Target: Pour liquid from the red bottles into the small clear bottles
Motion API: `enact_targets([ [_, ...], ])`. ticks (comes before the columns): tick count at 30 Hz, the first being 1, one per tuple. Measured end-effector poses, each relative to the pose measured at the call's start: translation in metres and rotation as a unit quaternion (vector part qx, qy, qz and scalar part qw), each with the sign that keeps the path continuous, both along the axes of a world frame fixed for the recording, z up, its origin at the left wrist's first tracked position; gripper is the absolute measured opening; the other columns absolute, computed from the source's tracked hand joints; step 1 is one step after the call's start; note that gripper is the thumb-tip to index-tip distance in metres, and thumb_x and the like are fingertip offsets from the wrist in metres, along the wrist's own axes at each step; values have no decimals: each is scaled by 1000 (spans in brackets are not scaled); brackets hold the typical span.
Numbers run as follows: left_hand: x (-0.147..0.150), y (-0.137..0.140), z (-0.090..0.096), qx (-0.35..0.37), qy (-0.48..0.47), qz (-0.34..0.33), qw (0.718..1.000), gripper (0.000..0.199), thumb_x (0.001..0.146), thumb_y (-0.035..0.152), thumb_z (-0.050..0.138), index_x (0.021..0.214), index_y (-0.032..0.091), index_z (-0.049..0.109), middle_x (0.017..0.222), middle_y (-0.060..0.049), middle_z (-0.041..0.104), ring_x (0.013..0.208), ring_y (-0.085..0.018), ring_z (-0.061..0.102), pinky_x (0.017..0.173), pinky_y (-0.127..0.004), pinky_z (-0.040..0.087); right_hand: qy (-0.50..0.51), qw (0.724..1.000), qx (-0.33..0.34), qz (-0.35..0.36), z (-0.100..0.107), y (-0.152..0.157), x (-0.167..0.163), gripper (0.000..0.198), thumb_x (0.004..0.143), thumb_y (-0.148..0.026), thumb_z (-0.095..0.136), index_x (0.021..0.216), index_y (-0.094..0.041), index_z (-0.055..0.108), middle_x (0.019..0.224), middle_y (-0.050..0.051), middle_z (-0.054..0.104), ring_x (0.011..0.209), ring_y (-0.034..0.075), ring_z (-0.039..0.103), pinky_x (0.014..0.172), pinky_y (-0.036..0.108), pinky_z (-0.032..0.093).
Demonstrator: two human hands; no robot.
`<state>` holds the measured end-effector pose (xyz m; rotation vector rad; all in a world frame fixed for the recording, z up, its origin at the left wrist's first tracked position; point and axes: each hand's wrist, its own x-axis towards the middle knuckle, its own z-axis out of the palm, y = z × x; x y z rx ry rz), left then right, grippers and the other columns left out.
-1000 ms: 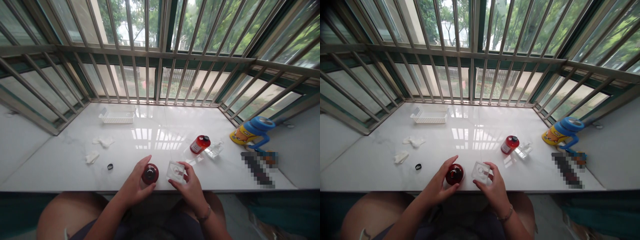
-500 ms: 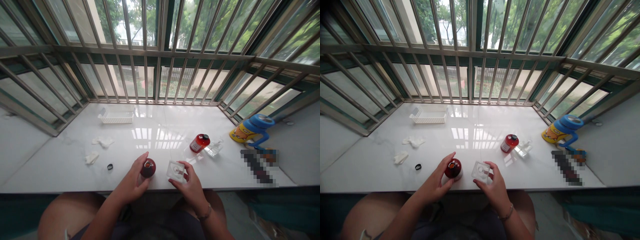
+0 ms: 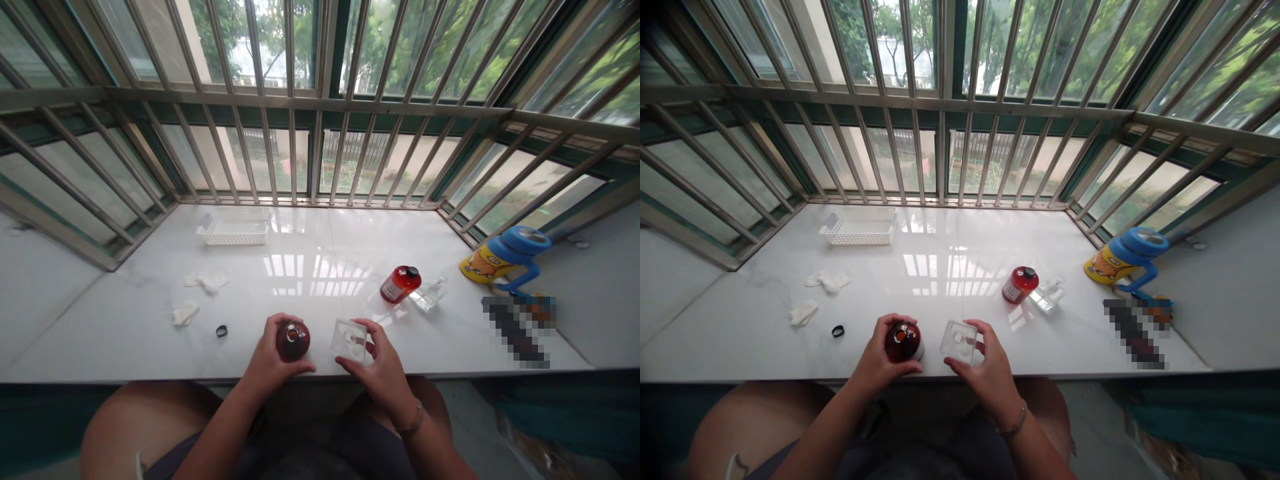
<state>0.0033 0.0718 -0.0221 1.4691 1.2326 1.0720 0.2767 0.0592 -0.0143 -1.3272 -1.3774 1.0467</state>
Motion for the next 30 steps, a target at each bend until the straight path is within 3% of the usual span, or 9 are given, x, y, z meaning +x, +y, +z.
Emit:
enact_targets([
  [3, 0, -3, -2, 17, 0, -33, 999, 110, 69, 42, 100, 155, 29, 32, 148, -17, 56, 138, -38, 63, 119, -62, 48, -2, 1000, -1, 0, 1, 0, 1, 72, 72, -40, 97, 133, -28, 61, 135, 9, 67, 115, 31, 73, 102, 49, 65],
  [5, -2, -4, 0, 29, 11, -73, 997, 105, 81, 40, 91, 162, 30, 25, 153, -19, 52, 141, -37, 60, 120, -62, 48, 1, 1000, -7, 1, 0, 0, 1, 72, 72, -40, 97, 133, -28, 60, 136, 9, 67, 114, 31, 74, 101, 49, 66],
  [7, -3, -4, 3, 40, 28, -96, 994, 94, 87, 36, 86, 162, 30, 29, 158, -19, 48, 148, -38, 54, 123, -62, 44, 2, 1000, -10, 2, 0, -1, 2, 73, 72, -41, 97, 133, -29, 60, 137, 9, 66, 113, 31, 74, 100, 49, 66],
  [10, -3, -4, 4, 33, 37, -94, 994, 89, 83, 34, 90, 155, 29, 39, 163, -19, 46, 153, -38, 50, 127, -61, 41, -2, 1000, -7, 2, -1, -1, 2, 72, 72, -40, 97, 134, -29, 61, 138, 9, 66, 116, 31, 73, 102, 49, 66],
  [15, 1, -3, -2, 3, 2, -63, 998, 90, 72, 32, 99, 144, 29, 45, 151, -16, 61, 139, -36, 64, 119, -58, 51, 5, 1000, -18, 3, 3, -2, 2, 71, 72, -39, 97, 133, -30, 62, 138, 8, 67, 114, 31, 74, 100, 48, 66],
  [19, 1, -2, 1, 7, 15, -61, 998, 89, 69, 34, 102, 141, 29, 50, 151, -14, 61, 137, -35, 65, 116, -55, 54, -4, 1000, -12, 3, 4, -2, 2, 70, 73, -39, 96, 133, -30, 62, 138, 8, 67, 115, 30, 74, 103, 49, 65],
  [24, -2, -1, 10, 55, 88, -78, 992, 78, 80, 33, 93, 147, 27, 53, 152, -15, 60, 143, -37, 59, 123, -60, 46, -12, 1000, -4, 5, 4, -2, 2, 71, 73, -39, 96, 134, -29, 61, 138, 9, 67, 118, 31, 72, 104, 49, 64],
  [30, -3, -6, 7, 57, 66, -88, 992, 103, 90, 28, 81, 170, 32, 17, 166, -17, 49, 151, -35, 54, 125, -60, 44, -20, 1000, 7, 6, 6, -2, 2, 69, 73, -40, 96, 133, -29, 62, 136, 9, 67, 117, 31, 72, 104, 51, 65],
])
